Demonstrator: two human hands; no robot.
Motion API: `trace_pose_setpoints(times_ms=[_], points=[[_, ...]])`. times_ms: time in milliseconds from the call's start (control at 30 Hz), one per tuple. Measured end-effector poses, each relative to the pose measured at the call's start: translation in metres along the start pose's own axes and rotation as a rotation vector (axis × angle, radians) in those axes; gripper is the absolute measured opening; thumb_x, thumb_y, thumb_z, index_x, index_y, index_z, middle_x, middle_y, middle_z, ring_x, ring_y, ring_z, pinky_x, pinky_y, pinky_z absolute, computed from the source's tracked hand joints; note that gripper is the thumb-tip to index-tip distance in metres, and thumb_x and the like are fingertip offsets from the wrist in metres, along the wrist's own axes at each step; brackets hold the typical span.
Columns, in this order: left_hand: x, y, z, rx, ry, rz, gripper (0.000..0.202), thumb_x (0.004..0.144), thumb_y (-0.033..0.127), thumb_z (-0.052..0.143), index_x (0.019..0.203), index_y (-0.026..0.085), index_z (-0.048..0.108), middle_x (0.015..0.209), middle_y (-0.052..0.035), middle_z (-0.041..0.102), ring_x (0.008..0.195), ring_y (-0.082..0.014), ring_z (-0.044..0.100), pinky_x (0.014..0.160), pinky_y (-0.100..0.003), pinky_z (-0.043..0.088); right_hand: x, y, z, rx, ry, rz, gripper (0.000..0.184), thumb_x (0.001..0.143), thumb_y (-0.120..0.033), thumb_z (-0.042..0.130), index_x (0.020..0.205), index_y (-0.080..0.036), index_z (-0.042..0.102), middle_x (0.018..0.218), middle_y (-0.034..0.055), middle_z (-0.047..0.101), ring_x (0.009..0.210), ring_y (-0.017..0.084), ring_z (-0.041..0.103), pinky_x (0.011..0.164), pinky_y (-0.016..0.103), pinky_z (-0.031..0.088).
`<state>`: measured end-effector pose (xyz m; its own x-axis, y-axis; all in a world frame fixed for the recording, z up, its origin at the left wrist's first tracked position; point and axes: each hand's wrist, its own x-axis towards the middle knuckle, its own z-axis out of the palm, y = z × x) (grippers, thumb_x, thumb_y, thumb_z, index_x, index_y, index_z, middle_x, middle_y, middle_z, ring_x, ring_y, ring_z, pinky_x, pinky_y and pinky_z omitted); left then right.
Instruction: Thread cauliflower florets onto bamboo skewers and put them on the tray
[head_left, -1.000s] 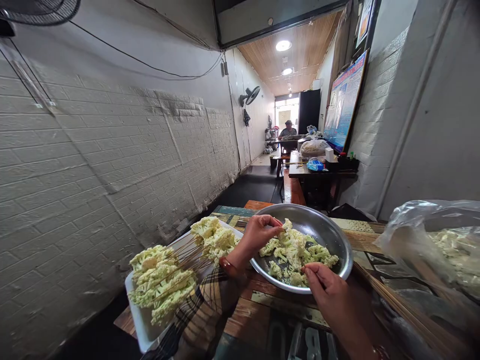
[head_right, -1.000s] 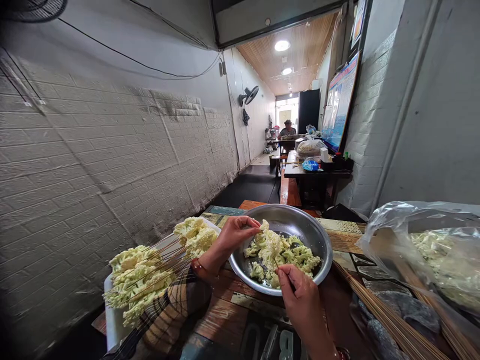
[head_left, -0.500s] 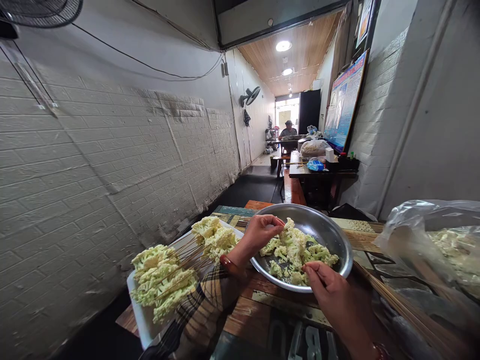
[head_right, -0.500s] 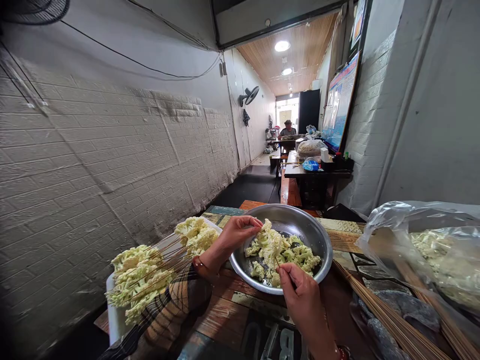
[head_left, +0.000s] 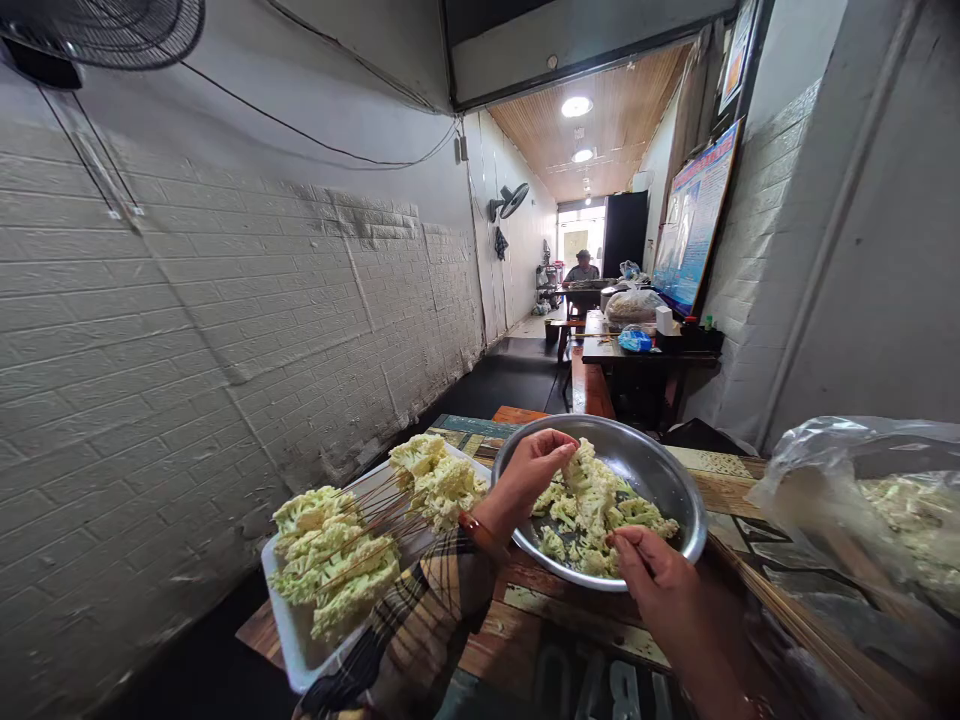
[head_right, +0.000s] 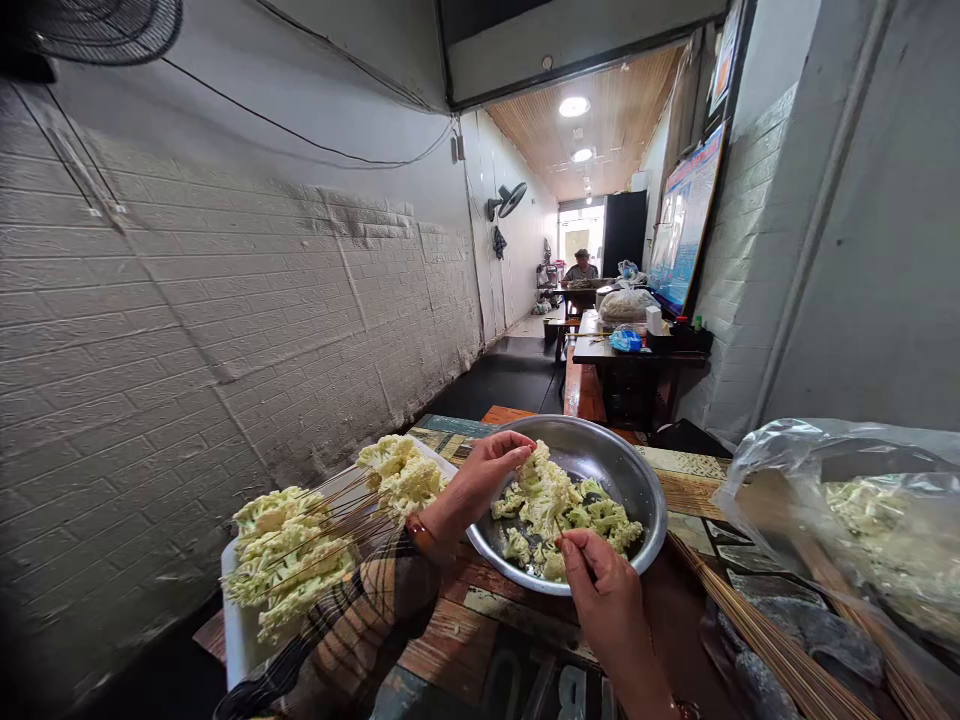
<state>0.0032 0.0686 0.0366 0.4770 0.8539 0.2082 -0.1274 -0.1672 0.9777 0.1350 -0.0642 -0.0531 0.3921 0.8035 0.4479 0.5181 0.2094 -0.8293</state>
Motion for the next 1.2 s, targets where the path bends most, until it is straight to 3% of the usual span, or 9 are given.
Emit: trace_pose_setpoints(times_ms=[300,500,900,1200], points=[[-0.004,-0.003,0.011,-0.118,0.013,-0.069,0.04,0.061,0.049,0.078,0.064,0.013,0.061,0.059,0.0018,0.053,0.054,-0.007,0.041,0.055,-0.023,0.03,0.001,-0.001,0.0,-0.02,0.019,-0.07,0.031,0.089,-0.044,0.049,0.077,-0.022,0.068,0.079,0.0081,0.076,0.073,0.025,0.071,0.065,0.037,0.056],[-0.007,-0.004,0.017,-0.146,0.038,-0.079,0.041,0.061,0.048,0.078,0.063,0.013,0.057,0.057,0.0034,0.051,0.052,-0.006,0.039,0.053,-0.023,0.028,-0.002,-0.002,0.004,-0.037,0.036,-0.088,0.031,0.089,-0.044,0.048,0.078,-0.021,0.067,0.081,0.0094,0.076,0.074,0.025,0.071,0.066,0.037,0.055],[-0.011,-0.003,0.021,-0.246,0.035,-0.104,0.039,0.057,0.043,0.082,0.062,0.014,0.057,0.058,0.0025,0.053,0.052,-0.0065,0.043,0.054,-0.023,0.03,-0.006,-0.007,0.008,-0.029,0.094,-0.138,0.038,0.091,-0.05,0.046,0.078,-0.021,0.067,0.074,0.0103,0.076,0.067,0.026,0.071,0.063,0.036,0.056],[-0.014,-0.002,0.023,-0.293,0.018,-0.124,0.038,0.058,0.041,0.082,0.066,0.013,0.058,0.061,0.0014,0.055,0.054,-0.0068,0.046,0.054,-0.022,0.032,-0.006,-0.002,0.01,-0.02,0.07,-0.084,0.038,0.091,-0.052,0.046,0.08,-0.022,0.067,0.079,0.0109,0.077,0.072,0.027,0.072,0.066,0.037,0.056]])
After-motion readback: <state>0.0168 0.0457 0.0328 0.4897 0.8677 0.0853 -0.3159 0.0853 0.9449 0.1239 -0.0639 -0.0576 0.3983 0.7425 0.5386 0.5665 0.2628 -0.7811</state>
